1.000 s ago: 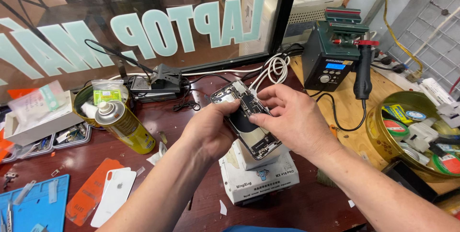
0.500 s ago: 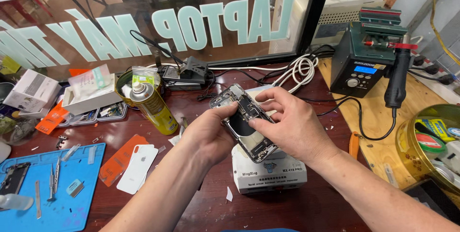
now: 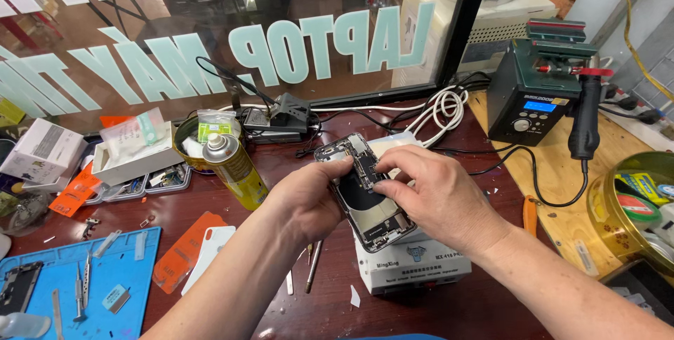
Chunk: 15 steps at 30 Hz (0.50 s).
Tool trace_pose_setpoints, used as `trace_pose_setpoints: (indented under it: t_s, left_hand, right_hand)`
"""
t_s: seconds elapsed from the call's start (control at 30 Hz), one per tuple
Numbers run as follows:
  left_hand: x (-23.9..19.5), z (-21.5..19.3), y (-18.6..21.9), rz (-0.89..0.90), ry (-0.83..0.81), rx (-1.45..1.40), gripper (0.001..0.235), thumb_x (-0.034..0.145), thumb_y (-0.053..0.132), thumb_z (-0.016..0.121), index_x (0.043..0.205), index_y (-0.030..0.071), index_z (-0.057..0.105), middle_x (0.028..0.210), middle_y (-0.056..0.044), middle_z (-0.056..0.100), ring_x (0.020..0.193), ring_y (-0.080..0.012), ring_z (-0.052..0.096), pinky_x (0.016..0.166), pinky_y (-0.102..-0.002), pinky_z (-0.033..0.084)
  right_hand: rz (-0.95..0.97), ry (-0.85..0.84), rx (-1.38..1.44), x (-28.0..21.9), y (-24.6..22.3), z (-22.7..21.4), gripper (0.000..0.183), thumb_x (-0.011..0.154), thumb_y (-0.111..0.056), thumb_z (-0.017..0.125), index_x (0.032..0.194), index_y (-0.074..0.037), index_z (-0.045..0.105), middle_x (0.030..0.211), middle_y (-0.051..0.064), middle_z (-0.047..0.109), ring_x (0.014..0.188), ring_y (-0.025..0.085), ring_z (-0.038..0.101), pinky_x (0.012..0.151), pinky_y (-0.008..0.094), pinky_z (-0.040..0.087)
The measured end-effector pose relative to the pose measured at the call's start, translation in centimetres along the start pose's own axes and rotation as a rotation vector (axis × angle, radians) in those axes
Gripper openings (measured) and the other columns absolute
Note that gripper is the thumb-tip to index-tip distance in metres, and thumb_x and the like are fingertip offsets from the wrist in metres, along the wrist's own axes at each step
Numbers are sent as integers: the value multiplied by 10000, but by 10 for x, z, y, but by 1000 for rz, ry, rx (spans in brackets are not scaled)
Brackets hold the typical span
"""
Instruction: The person uses a screwdriver to remove screws from a disassembled smartphone, then places a circuit board into the phone chassis and secures it. The work is performed on a cluttered workbench with various tools and parts visible.
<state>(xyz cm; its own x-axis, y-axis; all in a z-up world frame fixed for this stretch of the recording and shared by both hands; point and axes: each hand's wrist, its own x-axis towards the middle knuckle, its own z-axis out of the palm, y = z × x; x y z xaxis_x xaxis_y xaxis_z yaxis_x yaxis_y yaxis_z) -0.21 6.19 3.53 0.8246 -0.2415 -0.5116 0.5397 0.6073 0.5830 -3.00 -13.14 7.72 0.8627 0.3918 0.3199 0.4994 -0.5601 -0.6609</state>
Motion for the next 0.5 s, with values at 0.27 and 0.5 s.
trace_pose_setpoints:
  t_s: [0.27,0.5]
  left_hand:
    - [6,-20,14,-33,-30,-9,261,1006,148,544,1208,-3,612,1125,-134,707,981,-241,697,961,-434,578]
    - [6,-27,20,-48,-31,-12,244,995,151,564,1179,5,630,1083,-121,712,938,-232,699,941,-423,582]
  right_hand:
    - [172,36,113,7,-9,27,203,862,-140,724,1039,-55,670,828,68,754,712,126,757,621,287,597]
    - [375,78,193,9,-20,39,184,888,-139,705,1061,-78,697,696,43,798,607,73,717,525,260,553]
